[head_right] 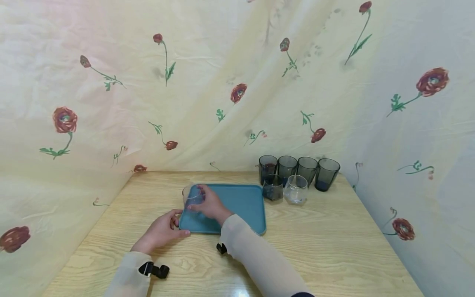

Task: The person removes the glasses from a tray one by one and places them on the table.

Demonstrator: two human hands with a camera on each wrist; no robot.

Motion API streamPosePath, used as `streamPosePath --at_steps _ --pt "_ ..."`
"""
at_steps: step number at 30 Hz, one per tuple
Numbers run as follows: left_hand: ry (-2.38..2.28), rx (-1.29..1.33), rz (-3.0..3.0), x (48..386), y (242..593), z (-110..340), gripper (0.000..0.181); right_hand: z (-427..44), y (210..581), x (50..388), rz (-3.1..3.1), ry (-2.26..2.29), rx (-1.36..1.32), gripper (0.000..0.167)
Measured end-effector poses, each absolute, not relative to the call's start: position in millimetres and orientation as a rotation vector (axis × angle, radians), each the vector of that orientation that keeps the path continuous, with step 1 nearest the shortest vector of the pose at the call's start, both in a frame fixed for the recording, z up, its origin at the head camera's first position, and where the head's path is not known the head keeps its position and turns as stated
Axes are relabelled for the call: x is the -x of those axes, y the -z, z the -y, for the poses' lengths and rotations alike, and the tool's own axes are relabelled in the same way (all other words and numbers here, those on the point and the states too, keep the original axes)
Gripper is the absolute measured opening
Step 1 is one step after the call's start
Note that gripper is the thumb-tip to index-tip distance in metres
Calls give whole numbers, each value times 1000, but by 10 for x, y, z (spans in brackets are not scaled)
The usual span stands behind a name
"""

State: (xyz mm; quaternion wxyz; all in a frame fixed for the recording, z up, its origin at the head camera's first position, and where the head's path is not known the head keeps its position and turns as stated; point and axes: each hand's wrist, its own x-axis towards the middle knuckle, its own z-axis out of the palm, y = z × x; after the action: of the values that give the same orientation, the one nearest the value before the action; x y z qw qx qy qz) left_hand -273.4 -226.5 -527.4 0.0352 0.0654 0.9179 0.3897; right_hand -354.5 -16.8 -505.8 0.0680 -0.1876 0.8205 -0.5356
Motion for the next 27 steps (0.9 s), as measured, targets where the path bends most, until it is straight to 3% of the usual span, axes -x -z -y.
streamPosePath --at_steps 14,27 --pt "-1206 -204 -2813 2729 5282 2265 91 72 5007 3508 -2509 1709 531 80" --pt "-1215 -187 -2814 2717 5285 2253 91 -296 4845 3417 -2503 1841 521 78"
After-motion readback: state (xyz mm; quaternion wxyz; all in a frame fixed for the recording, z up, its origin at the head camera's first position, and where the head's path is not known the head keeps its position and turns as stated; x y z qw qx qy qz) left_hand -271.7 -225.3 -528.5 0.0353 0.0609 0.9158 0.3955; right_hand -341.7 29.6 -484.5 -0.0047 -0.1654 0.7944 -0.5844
